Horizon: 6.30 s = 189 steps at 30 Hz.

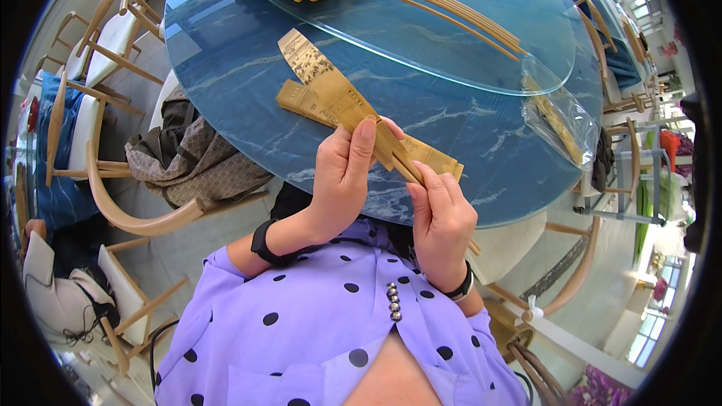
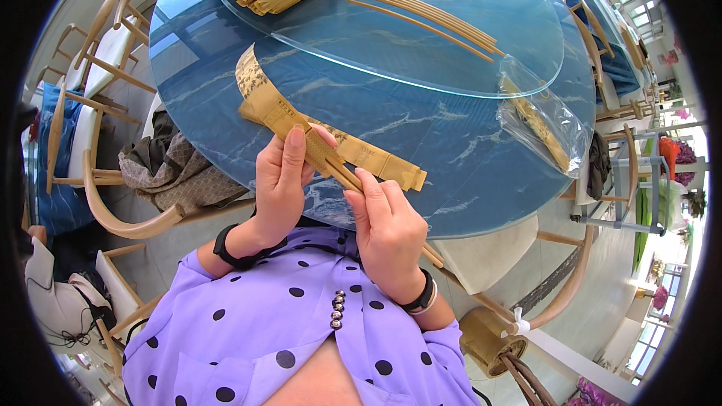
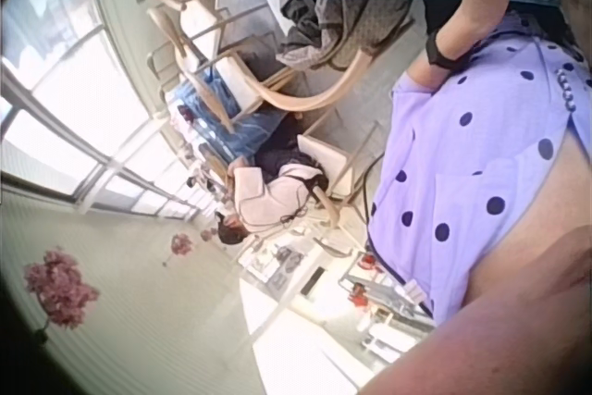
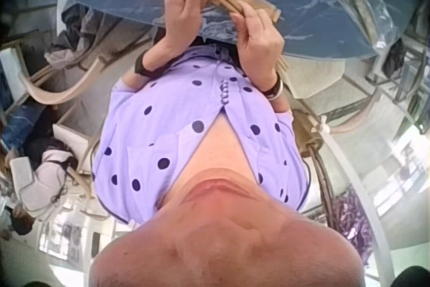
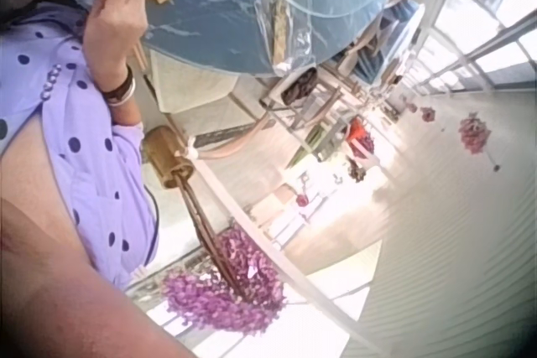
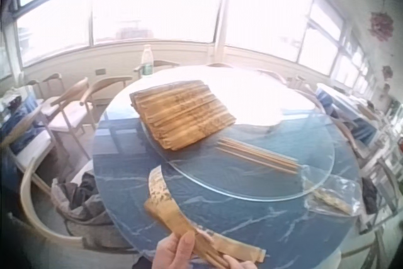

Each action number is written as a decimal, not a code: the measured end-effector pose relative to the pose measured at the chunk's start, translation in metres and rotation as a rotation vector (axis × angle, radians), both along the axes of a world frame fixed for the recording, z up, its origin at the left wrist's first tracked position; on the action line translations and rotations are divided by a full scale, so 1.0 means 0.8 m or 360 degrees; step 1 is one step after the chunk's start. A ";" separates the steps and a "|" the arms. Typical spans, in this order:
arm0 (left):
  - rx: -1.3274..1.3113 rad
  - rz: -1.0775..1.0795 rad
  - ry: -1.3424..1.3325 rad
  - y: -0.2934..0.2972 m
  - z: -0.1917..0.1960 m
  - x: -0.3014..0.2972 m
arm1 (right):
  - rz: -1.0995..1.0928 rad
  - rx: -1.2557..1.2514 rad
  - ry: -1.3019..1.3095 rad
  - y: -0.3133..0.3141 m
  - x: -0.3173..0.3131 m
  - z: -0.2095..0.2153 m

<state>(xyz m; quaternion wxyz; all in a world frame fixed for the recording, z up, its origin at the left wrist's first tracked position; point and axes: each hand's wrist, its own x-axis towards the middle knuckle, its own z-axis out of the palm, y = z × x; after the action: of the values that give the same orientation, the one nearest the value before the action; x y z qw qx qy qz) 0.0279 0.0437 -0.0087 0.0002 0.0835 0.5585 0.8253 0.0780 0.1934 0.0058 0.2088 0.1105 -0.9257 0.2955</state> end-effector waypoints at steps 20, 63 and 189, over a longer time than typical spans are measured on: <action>0.0065 0.0391 0.0092 -0.023 0.000 -0.027 | 0.0024 -0.0224 -0.0202 0.083 0.025 -0.018; -0.0029 0.0369 0.0132 -0.024 -0.005 -0.034 | 0.0059 -0.0300 -0.0183 0.050 0.032 -0.024; 0.0055 0.0232 -0.0061 -0.022 -0.004 -0.034 | 0.0144 -0.1021 -0.0551 0.043 0.051 -0.042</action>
<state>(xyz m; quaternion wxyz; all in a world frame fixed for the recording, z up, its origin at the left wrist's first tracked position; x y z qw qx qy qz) 0.0003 0.0262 -0.0117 -0.0507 0.0268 0.5488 0.8340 0.1189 0.2280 -0.0281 0.0598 0.0284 -0.8017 0.5940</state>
